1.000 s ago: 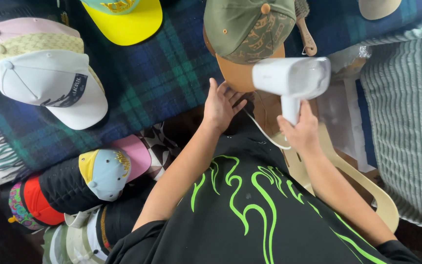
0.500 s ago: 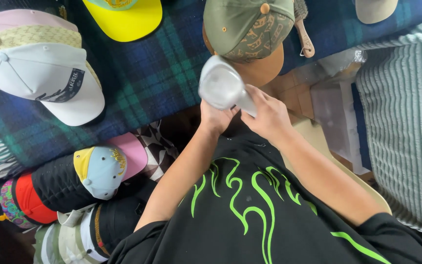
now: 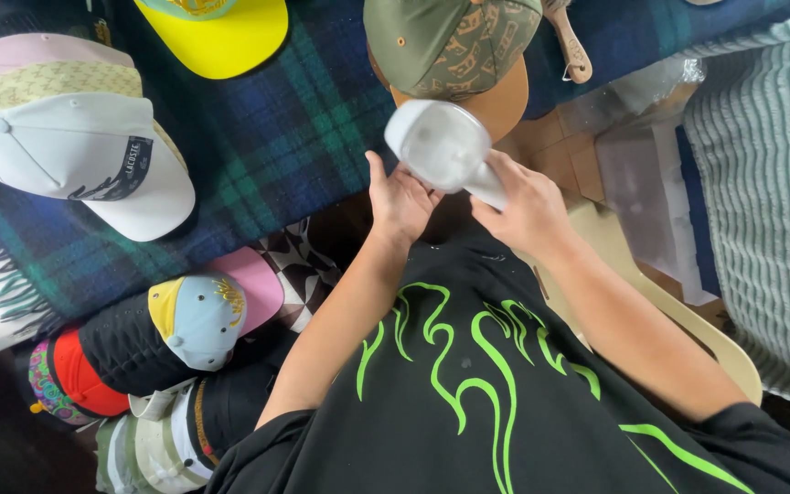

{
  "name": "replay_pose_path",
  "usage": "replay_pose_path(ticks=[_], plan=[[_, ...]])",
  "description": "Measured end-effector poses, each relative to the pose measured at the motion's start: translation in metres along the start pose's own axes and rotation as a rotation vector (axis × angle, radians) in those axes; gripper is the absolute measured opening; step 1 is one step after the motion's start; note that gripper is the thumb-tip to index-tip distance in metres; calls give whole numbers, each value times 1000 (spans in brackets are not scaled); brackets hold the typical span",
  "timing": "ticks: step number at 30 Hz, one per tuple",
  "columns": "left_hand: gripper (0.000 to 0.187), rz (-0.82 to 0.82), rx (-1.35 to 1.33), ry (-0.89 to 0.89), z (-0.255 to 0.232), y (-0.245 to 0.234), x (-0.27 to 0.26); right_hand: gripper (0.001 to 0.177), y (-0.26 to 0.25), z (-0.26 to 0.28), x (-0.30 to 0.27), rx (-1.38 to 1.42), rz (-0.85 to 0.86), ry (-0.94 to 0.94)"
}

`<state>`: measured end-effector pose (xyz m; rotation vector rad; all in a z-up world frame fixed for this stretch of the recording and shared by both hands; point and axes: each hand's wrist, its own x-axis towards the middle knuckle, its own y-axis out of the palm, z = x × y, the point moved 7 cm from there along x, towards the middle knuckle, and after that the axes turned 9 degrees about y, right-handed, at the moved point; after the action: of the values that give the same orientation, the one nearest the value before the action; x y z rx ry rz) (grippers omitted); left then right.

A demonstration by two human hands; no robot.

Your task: Cleaning various baseball caps using a brush and a hairdryer.

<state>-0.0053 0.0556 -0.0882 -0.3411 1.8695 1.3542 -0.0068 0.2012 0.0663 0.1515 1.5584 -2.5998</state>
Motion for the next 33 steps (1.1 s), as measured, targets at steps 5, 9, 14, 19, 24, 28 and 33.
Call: replay_pose_path(ticks=[5,9,14,19,24,28,33], plan=[[99,79,103,22,-1,5,-1,45,-4,-54,-22,-8,-97,15],[97,52,124,22,-1,0,-1,48,-13,-93,-28,109,-159,56],[99,47,136,22,-1,2,1,57,-24,-126,-15,250,-77,326],[95,-16,120,24,2,-9,10,51,-30,-148,8,353,-39,414],[86,-103,81,94,6,-10,15,26,-36,-153,26,575,50,476],[75,-205,9,158,14,-17,19,27,-52,-166,52,856,176,442],[67,-312,-5,225,24,-13,17,34,-48,-220,96,1308,276,552]])
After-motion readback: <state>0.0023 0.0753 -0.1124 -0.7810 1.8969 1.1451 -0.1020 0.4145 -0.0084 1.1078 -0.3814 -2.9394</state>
